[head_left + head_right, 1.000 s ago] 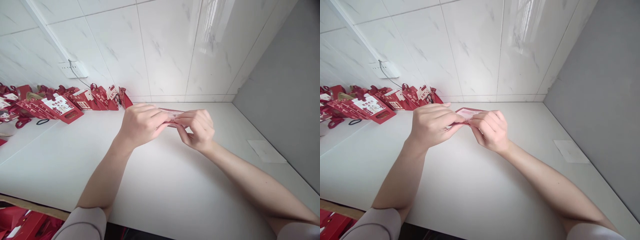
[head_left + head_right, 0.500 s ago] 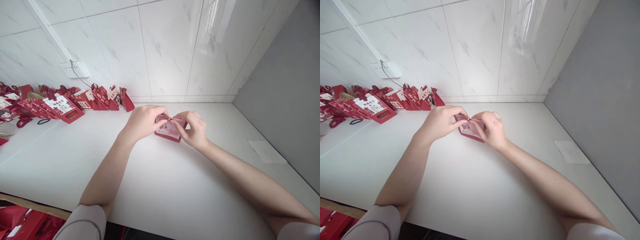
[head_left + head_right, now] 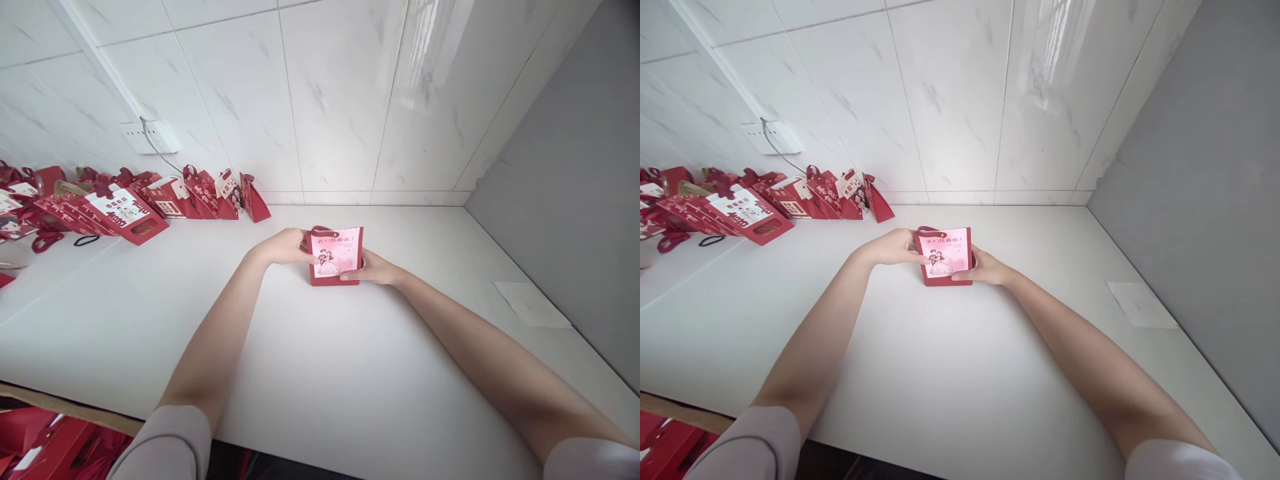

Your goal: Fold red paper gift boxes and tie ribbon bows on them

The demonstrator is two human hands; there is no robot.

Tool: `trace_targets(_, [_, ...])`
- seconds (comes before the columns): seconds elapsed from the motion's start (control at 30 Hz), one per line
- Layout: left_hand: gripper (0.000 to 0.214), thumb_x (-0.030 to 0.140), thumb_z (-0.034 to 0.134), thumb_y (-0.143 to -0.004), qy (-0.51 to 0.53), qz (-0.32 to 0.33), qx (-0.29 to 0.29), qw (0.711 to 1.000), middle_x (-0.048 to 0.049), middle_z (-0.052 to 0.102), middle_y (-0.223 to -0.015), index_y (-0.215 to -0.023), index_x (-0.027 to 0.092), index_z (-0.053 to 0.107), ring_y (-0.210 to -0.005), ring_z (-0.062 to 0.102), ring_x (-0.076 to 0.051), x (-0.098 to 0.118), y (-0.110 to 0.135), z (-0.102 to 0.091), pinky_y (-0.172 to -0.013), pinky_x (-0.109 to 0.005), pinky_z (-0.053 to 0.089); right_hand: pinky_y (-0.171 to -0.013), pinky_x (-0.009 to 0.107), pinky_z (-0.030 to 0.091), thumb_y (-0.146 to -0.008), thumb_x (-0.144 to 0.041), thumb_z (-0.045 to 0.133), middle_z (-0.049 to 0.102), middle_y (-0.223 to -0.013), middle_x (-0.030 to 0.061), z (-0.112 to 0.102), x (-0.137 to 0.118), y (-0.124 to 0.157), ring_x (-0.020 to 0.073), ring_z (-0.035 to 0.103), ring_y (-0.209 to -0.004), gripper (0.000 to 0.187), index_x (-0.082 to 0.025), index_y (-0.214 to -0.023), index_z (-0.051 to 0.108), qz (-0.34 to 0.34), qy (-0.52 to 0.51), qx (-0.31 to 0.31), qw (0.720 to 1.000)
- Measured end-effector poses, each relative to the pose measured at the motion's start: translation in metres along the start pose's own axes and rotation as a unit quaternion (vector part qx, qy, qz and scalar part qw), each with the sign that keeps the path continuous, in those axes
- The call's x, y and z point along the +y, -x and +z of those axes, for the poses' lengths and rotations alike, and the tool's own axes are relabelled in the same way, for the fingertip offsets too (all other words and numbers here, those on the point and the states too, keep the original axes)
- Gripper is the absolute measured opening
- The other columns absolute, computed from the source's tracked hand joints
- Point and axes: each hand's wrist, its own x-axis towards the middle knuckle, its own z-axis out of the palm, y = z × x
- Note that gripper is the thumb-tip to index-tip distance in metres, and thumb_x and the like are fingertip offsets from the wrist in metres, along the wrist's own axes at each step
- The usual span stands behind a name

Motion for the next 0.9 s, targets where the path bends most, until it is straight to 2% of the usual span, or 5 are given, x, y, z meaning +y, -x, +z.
trace_targets(0.07, [0.062,0.048,0.073,-0.071,0.073,0.000,0.012,0.997,-0.0069,0.065,-0.125,-0.125,0.021,0.058,-0.111,0.062,-0.024,-0.023,-0.018,0.020,-0.090,-0.031,0.050,-0.097,0.046,0.050,-0.069,-0.038,0.081,0.057,-0.134,0.0121,-0.004,0.010,-0.001,0.0269,0.058,-0.117,0.080,-0.021,-0.136,0.042,-0.005,0.029,0.075,0.997])
trace_targets(0.17, [0.063,0.055,0.055,-0.084,0.157,0.004,0.155,0.975,-0.0096,0.055,-0.138,-0.135,0.019,0.047,-0.124,0.054,-0.025,-0.047,-0.044,0.058,-0.102,-0.036,0.044,-0.097,0.045,0.050,-0.076,-0.045,0.074,0.055,-0.136,0.0118,-0.011,0.020,-0.003,0.0259,0.059,-0.115,0.073,-0.022,-0.137,0.040,0.020,0.070,0.183,0.980])
trace_targets(0.3, [0.059,0.062,0.041,-0.090,0.184,-0.022,0.229,0.956,-0.0062,0.059,-0.134,-0.132,0.022,0.050,-0.123,0.055,-0.026,-0.056,-0.055,0.086,-0.104,-0.037,0.042,-0.094,0.043,0.052,-0.078,-0.052,0.070,0.060,-0.130,0.0096,-0.017,0.026,-0.004,0.0255,0.061,-0.112,0.067,-0.023,-0.133,0.046,0.024,0.067,0.196,0.978])
trace_targets(0.53, [0.059,0.060,0.029,-0.094,0.227,0.016,0.220,0.949,-0.0010,0.059,-0.135,-0.125,0.022,0.062,-0.131,0.048,-0.023,-0.057,-0.049,0.080,-0.113,-0.035,0.033,-0.102,0.045,0.044,-0.087,-0.065,0.048,0.065,-0.125,0.0046,-0.012,0.022,-0.007,0.0273,0.059,-0.114,0.051,-0.026,-0.118,0.060,0.074,0.006,0.258,0.963])
trace_targets(0.9, [0.059,0.059,0.031,-0.094,0.223,0.015,0.217,0.950,-0.0012,0.060,-0.134,-0.126,0.020,0.061,-0.124,0.054,-0.024,-0.057,-0.051,0.081,-0.111,-0.036,0.036,-0.103,0.038,0.044,-0.092,-0.047,0.050,0.066,-0.125,0.0023,-0.029,0.023,-0.007,0.0245,0.061,-0.113,0.044,-0.022,-0.126,0.059,0.083,-0.113,0.162,0.977])
